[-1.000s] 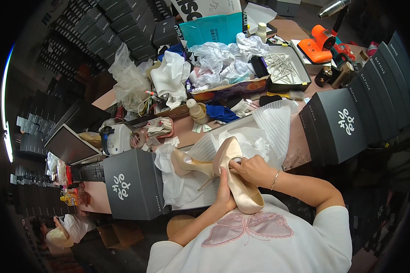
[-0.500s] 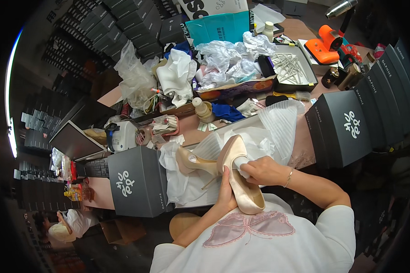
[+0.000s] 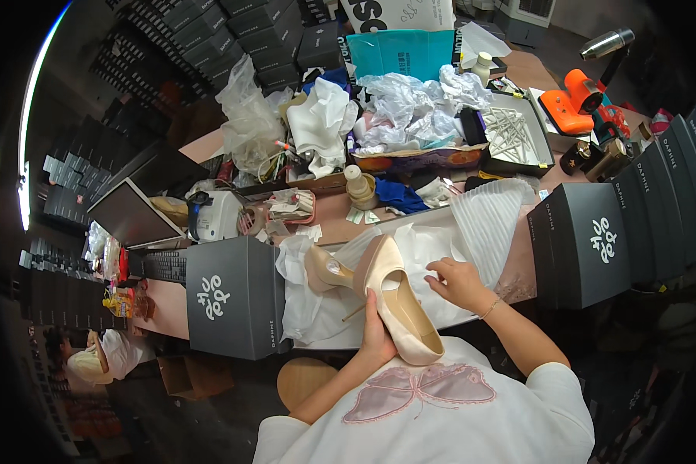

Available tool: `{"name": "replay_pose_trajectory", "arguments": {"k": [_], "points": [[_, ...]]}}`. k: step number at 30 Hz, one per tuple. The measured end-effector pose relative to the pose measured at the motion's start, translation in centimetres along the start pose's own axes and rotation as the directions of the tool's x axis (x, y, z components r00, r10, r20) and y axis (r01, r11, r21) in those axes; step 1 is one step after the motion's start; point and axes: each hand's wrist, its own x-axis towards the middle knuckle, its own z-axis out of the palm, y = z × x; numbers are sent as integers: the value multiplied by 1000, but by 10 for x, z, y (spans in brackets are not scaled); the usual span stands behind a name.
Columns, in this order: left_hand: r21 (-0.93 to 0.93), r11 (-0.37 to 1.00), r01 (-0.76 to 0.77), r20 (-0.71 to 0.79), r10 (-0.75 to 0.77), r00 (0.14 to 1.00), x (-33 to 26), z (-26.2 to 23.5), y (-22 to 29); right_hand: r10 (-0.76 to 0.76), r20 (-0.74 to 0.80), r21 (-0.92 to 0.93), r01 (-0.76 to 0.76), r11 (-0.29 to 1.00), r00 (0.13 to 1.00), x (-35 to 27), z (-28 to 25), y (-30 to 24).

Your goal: The recorder is wrapping high-heeled shoes in protective paper and placing them into shoe boxes at a workstation.

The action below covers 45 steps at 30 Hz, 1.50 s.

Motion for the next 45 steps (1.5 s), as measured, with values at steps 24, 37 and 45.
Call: {"name": "replay_pose_trajectory", "arguments": {"k": [24,37,45], "points": [[20,993,-114,68,112,991,6,22,0,-186,20,-202,186,961,982,-17,-51,-44],[621,416,-664,471,480,740,41,-26,-6,403,308,663,109,-740,862,48,-25,-79],[504,-112,-856,824,359,438,-14,26,83,195,295,899,-202,-388,935,20,-67,-99]]}}
